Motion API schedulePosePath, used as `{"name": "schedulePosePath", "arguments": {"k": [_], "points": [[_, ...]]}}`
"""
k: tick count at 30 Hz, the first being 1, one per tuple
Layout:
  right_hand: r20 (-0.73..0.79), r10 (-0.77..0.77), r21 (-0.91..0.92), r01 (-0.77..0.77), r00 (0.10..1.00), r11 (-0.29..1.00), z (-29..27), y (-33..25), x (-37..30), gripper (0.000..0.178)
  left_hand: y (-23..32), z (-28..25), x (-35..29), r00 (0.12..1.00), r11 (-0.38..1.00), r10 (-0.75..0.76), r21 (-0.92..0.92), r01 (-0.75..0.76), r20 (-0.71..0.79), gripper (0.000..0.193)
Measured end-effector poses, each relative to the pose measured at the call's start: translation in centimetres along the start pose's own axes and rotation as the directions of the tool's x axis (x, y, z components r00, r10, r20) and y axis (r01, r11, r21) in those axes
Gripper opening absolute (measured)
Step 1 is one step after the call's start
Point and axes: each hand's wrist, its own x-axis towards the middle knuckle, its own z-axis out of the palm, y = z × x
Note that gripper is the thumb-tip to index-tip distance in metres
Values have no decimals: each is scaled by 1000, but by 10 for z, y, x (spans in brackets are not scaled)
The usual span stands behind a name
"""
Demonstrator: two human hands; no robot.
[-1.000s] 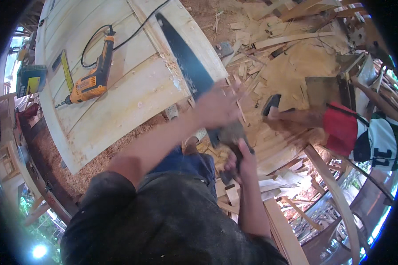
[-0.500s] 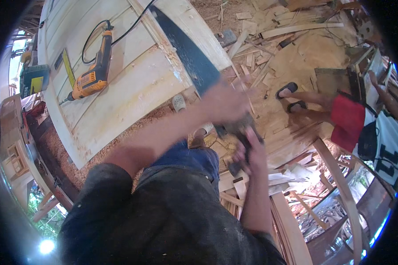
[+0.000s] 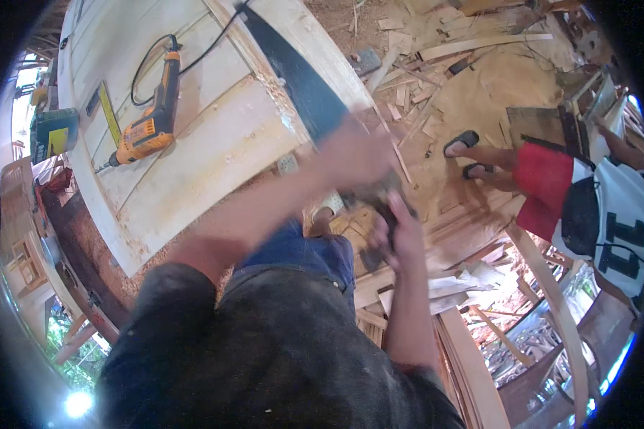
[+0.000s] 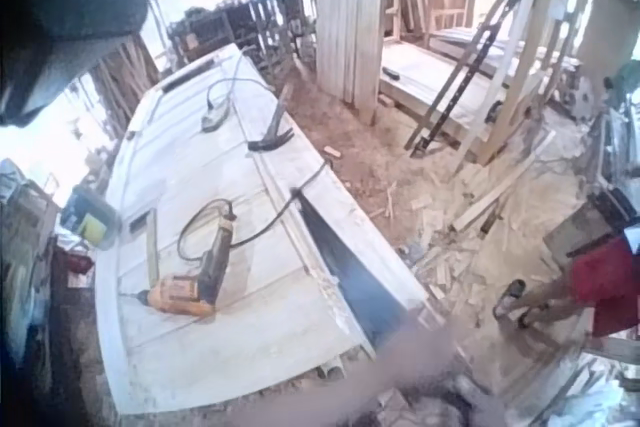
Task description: The person constructs a wooden door by sawing a panel to size, applying glue from a yellow container, and hammering a frame piece into place.
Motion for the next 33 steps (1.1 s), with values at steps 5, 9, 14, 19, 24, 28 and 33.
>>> {"name": "schedulePosePath", "arguments": {"k": [5, 9, 14, 19, 24, 28, 33], "points": [[-39, -14, 84, 17, 999, 996, 19, -5, 28, 39, -32, -8, 3, 976, 988, 149, 50, -143, -160, 45], [-13, 27, 77, -26, 1000, 997, -51, 28, -35, 40, 46, 17, -25, 994, 995, 100, -17, -99, 36, 49], [-45, -80, 23, 82, 996, 996, 26, 2, 9, 43, -18, 3, -5, 996, 989, 10, -143, -22, -83, 53], [3, -57, 8, 57, 998, 998, 3, 7, 6, 42, -14, -2, -10, 997, 998, 34, -46, -38, -69, 52], [-33, 19, 74, -16, 999, 997, -2, 14, -37, 36, 20, -19, -17, 983, 983, 88, -175, -60, 159, 47], [-68, -108, 15, 109, 992, 994, 47, -4, 5, 41, -38, -38, 0, 993, 993, 115, -32, -116, -26, 47], [-45, -6, 70, 9, 999, 997, -3, 3, -27, 37, 14, -14, -10, 994, 997, 82, 0, -82, 72, 51]]}}
